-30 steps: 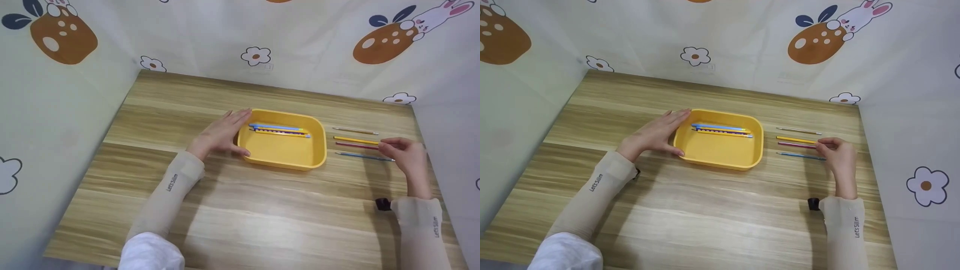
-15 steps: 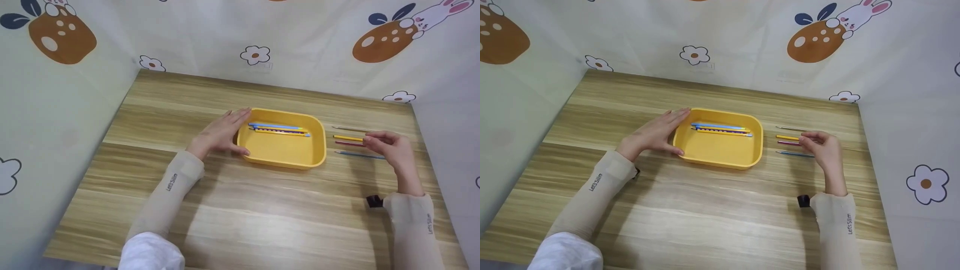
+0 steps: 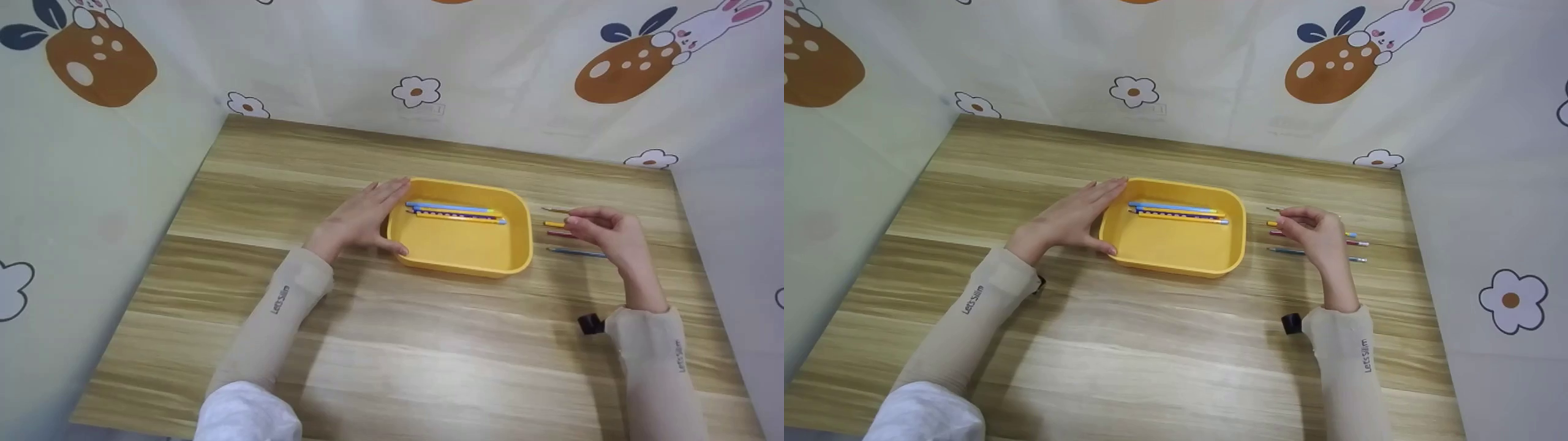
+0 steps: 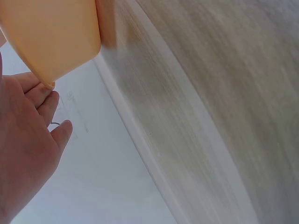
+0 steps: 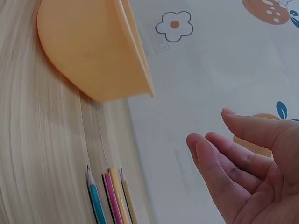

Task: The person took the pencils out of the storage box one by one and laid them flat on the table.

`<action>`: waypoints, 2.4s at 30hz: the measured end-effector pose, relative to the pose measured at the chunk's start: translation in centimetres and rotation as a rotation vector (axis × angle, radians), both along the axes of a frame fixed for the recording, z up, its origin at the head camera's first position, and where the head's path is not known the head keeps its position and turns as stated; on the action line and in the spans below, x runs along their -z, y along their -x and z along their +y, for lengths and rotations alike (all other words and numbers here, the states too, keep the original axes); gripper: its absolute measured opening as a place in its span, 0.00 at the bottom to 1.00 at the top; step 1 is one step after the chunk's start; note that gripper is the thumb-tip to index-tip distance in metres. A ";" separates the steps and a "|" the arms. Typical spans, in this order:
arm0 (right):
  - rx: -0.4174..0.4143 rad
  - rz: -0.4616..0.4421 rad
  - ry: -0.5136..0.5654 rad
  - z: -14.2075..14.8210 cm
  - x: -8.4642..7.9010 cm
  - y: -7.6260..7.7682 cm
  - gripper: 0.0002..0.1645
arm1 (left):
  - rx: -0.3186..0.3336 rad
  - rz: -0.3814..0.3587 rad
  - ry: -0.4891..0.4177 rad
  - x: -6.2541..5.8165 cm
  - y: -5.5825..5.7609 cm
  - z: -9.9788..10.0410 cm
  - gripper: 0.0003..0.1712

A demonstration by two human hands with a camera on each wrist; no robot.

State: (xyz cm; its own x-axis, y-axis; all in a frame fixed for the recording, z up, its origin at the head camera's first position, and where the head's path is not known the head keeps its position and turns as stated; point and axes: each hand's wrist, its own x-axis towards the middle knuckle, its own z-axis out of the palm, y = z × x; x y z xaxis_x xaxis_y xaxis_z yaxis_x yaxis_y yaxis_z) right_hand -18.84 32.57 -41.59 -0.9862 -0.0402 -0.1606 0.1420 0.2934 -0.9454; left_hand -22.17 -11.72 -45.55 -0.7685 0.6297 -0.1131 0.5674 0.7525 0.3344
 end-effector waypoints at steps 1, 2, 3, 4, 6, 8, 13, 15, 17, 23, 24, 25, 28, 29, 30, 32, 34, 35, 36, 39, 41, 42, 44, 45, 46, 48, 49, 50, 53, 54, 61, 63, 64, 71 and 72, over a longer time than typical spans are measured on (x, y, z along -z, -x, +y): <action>-0.010 0.002 0.025 -0.3 0.1 0.1 0.08 | 0.000 -0.002 0.001 0.0 0.0 0.0 0.74; -0.022 0.005 0.051 -0.6 0.1 0.2 0.07 | 0.001 -0.004 0.002 0.0 0.0 0.0 0.74; -0.033 0.005 0.088 -0.9 0.2 0.3 0.06 | 0.001 -0.006 0.004 0.1 0.0 0.0 0.74; -0.044 0.003 0.126 -1.1 0.2 0.3 0.06 | 0.001 -0.007 0.005 0.1 0.0 0.0 0.74; -0.062 0.001 0.163 -1.7 0.3 0.5 0.07 | 0.001 -0.008 0.004 0.1 0.0 0.0 0.74; -0.071 0.003 0.153 -2.3 0.2 0.6 0.12 | 0.001 -0.009 -0.001 0.0 0.0 0.0 0.74; -0.103 0.018 -0.054 -3.7 -0.4 0.9 0.29 | -0.004 -0.006 -0.001 -0.2 0.0 0.0 0.75; -0.122 0.022 -0.141 -4.3 -0.5 1.0 0.30 | -0.006 -0.007 0.004 -0.2 0.0 0.0 0.75; -0.132 0.014 -0.165 -4.9 -0.6 1.2 0.30 | -0.004 -0.007 0.004 -0.2 0.0 0.0 0.75; -0.168 -0.050 -0.183 -6.1 -0.6 1.8 0.31 | 0.007 0.001 0.006 0.0 0.1 0.1 0.75; -0.174 -0.063 -0.194 -6.2 -0.6 2.0 0.31 | 0.007 -0.002 0.007 0.1 0.1 0.0 0.75; -0.179 -0.072 -0.207 -6.4 -0.6 2.2 0.31 | 0.007 -0.003 0.009 0.1 0.1 0.0 0.75; -0.186 -0.082 -0.221 -7.1 -0.9 2.6 0.32 | 0.005 -0.011 0.014 0.0 0.1 0.0 0.75; -0.189 -0.080 -0.227 -7.3 -1.1 2.8 0.32 | 0.004 -0.013 0.013 0.0 0.1 0.0 0.75; -0.191 -0.078 -0.230 -7.6 -1.2 2.9 0.32 | 0.003 -0.015 0.012 0.0 0.1 -0.1 0.75; -0.201 -0.069 -0.243 -8.1 -1.6 3.4 0.32 | 0.000 -0.016 0.010 0.0 0.1 0.0 0.75; -0.211 -0.065 -0.260 -8.5 -2.0 3.9 0.32 | -0.003 -0.019 0.007 0.0 0.1 0.0 0.75; -0.214 -0.060 -0.261 -8.8 -2.2 4.2 0.32 | -0.004 -0.019 0.007 0.0 0.1 0.0 0.75; -0.215 -0.050 -0.262 -9.0 -2.4 4.5 0.31 | -0.005 -0.020 0.007 0.0 0.0 0.0 0.75; -0.207 -0.014 -0.226 -9.9 -3.0 5.4 0.30 | -0.009 -0.024 0.004 -0.1 0.0 0.1 0.75; -0.210 0.024 -0.200 -10.5 -3.1 6.1 0.28 | -0.014 -0.027 0.004 -0.1 -0.1 0.1 0.75; -0.214 0.043 -0.190 -10.8 -3.0 6.3 0.26 | -0.017 -0.029 0.003 -0.1 -0.1 0.1 0.74; -0.223 0.086 -0.176 -11.4 -2.7 6.9 0.24 | -0.022 -0.031 -0.001 -0.1 -0.1 0.1 0.74; -0.230 0.109 -0.166 -11.7 -2.4 7.1 0.23 | -0.021 -0.028 -0.003 -0.1 -0.2 0.1 0.74; -0.233 0.131 -0.161 -11.8 -2.2 7.3 0.22 | -0.020 -0.025 -0.005 0.0 -0.2 0.2 0.74; -0.250 0.156 -0.148 -12.1 -1.7 7.6 0.20 | -0.010 -0.016 -0.012 0.1 -0.2 0.2 0.74; -0.259 0.156 -0.144 -12.2 -1.5 7.7 0.20 | -0.006 -0.013 -0.016 0.2 -0.2 0.2 0.74; -0.272 0.143 -0.139 -12.4 -1.4 7.8 0.20 | -0.001 -0.008 -0.015 0.2 -0.2 0.2 0.74; -0.330 0.060 -0.189 -12.6 -1.3 8.0 0.21 | 0.004 -0.003 -0.016 0.2 -0.3 0.2 0.75; -0.344 0.024 -0.221 -12.7 -1.5 8.1 0.22 | 0.002 -0.002 -0.016 0.2 -0.2 0.1 0.75; -0.435 -0.180 -0.571 -13.4 -2.2 8.7 0.27 | -0.008 -0.008 -0.012 0.0 -0.1 0.0 0.75; -0.483 -0.214 -0.681 -13.6 -2.2 8.8 0.28 | -0.010 -0.010 -0.012 -0.1 -0.1 0.0 0.75; -0.499 -0.231 -0.726 -13.7 -2.1 8.8 0.28 | -0.010 -0.009 -0.011 -0.1 -0.1 0.0 0.75; -0.573 -0.278 -0.916 -14.3 -1.2 8.6 0.20 | -0.005 -0.014 0.001 0.0 0.0 0.1 0.75; -0.571 -0.276 -0.914 -14.3 -1.1 8.5 0.20 | -0.004 -0.017 0.003 0.0 0.0 0.2 0.75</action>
State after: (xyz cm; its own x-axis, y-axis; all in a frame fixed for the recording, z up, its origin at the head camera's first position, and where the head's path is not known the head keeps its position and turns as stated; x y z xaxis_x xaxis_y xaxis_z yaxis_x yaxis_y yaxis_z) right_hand -27.38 18.25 -40.54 -0.7862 -0.2318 -0.5729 -0.0644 0.9527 -0.2971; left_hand -22.16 -11.56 -45.52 -0.7692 0.6261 -0.1280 0.5586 0.7560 0.3412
